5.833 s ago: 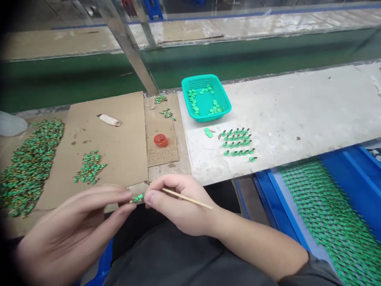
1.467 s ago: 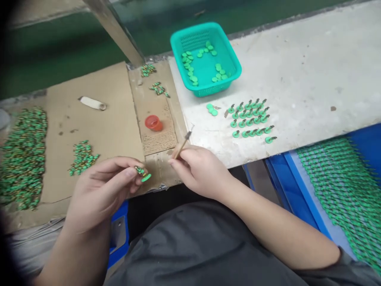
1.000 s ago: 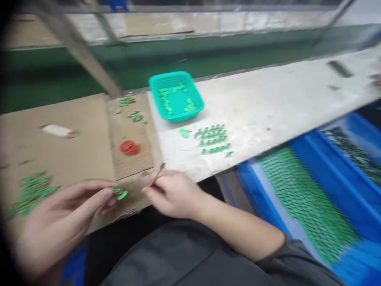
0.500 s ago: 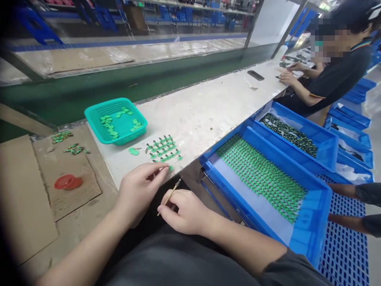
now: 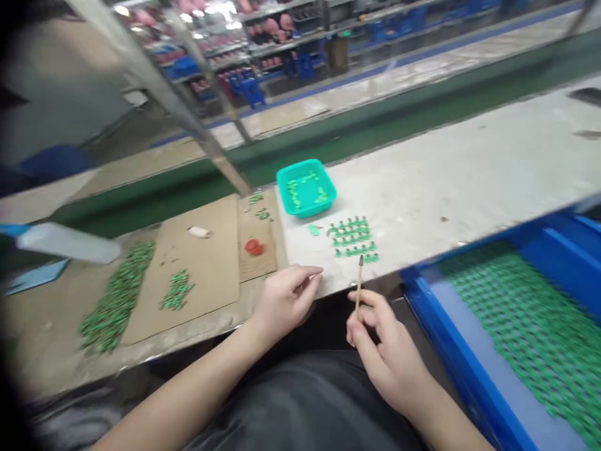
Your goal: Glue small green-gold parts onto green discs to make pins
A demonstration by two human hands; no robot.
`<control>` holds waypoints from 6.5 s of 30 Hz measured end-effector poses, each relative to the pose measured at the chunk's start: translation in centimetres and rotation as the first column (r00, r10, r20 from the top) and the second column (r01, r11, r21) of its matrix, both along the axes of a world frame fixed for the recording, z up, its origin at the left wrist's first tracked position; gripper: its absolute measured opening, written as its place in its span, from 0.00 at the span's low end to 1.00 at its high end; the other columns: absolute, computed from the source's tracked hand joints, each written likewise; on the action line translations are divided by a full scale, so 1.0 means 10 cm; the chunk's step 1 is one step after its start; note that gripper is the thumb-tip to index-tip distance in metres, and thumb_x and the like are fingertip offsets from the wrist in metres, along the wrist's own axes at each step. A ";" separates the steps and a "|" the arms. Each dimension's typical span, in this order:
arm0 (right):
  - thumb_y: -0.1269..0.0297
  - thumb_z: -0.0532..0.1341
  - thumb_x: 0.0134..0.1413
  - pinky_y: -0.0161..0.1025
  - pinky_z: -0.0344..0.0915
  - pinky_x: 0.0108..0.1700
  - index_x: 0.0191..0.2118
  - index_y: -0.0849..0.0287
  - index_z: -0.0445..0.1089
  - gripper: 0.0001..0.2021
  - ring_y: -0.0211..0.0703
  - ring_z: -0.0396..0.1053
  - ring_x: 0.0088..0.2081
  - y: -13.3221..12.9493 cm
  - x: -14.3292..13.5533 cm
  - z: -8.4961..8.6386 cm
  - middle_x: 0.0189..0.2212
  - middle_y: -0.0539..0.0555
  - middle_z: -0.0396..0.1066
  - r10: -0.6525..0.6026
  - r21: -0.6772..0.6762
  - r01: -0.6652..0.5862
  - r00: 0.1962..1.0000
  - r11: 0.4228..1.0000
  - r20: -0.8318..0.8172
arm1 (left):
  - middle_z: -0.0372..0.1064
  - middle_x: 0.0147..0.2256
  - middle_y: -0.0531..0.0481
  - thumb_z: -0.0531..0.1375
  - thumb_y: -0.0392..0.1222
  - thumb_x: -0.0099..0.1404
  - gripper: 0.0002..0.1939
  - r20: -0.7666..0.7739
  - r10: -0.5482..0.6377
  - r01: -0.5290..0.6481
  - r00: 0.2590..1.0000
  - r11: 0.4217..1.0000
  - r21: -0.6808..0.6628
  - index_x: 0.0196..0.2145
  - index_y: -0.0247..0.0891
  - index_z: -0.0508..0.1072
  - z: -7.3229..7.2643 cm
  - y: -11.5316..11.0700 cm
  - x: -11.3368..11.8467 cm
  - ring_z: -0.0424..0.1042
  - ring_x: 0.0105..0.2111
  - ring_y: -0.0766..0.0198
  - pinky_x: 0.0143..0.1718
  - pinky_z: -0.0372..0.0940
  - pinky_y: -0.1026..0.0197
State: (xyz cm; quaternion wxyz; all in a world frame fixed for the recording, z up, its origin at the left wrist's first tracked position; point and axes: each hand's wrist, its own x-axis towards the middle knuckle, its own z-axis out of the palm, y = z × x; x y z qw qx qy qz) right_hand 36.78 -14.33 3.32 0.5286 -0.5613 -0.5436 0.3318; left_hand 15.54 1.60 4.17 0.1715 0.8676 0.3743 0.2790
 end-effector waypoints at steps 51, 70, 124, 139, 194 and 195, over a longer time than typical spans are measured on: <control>0.45 0.55 0.93 0.46 0.77 0.46 0.49 0.53 0.87 0.27 0.49 0.82 0.41 0.75 -0.16 0.43 0.38 0.55 0.84 0.031 0.350 0.020 0.990 0.936 -0.138 | 0.82 0.37 0.48 0.59 0.49 0.86 0.14 -0.306 0.135 -0.239 0.942 0.913 -0.332 0.41 0.44 0.78 0.13 0.17 -0.69 0.83 0.37 0.55 0.39 0.76 0.55; 0.56 0.70 0.87 0.45 0.91 0.54 0.57 0.51 0.87 0.09 0.44 0.92 0.47 1.85 -0.87 0.29 0.46 0.53 0.92 0.128 0.209 -0.117 0.991 0.971 -0.042 | 0.87 0.53 0.46 0.67 0.34 0.85 0.09 0.009 0.056 -0.057 0.998 0.963 0.264 0.60 0.37 0.81 -0.22 -0.12 -1.33 0.85 0.51 0.55 0.59 0.78 0.52; 0.59 0.66 0.88 0.40 0.69 0.34 0.38 0.50 0.71 0.17 0.37 0.73 0.29 2.34 -1.17 0.04 0.30 0.45 0.75 0.044 0.242 -0.195 0.855 0.950 0.518 | 0.85 0.66 0.37 0.66 0.33 0.85 0.14 0.030 0.010 -0.019 0.999 0.947 0.322 0.63 0.31 0.85 -0.71 -0.38 -1.47 0.83 0.61 0.43 0.62 0.73 0.36; 0.73 0.63 0.85 0.42 0.81 0.32 0.52 0.56 0.76 0.05 0.44 0.79 0.30 1.49 -1.27 -0.10 0.32 0.51 0.81 0.137 0.405 -0.315 0.902 0.858 0.410 | 0.75 0.78 0.36 0.64 0.32 0.85 0.22 -0.010 0.007 -0.005 1.000 0.979 0.203 0.72 0.35 0.82 -0.71 -0.52 -1.47 0.83 0.68 0.37 0.71 0.75 0.31; 0.64 0.66 0.90 0.35 0.70 0.33 0.40 0.51 0.67 0.17 0.32 0.70 0.30 2.49 -1.39 0.04 0.32 0.43 0.68 0.034 0.381 -0.260 0.861 0.887 0.508 | 0.82 0.71 0.38 0.69 0.31 0.82 0.16 0.069 0.014 -0.030 0.998 0.969 0.244 0.64 0.33 0.85 -0.79 -0.50 -1.47 0.86 0.62 0.45 0.68 0.76 0.36; 0.64 0.66 0.90 0.36 0.70 0.33 0.40 0.51 0.67 0.17 0.33 0.70 0.30 2.49 -1.39 0.04 0.31 0.43 0.68 0.032 0.381 -0.256 0.862 0.889 0.506 | 0.82 0.71 0.38 0.69 0.30 0.82 0.16 0.065 0.014 -0.029 0.998 0.970 0.242 0.64 0.33 0.85 -0.79 -0.51 -1.48 0.86 0.62 0.45 0.67 0.77 0.36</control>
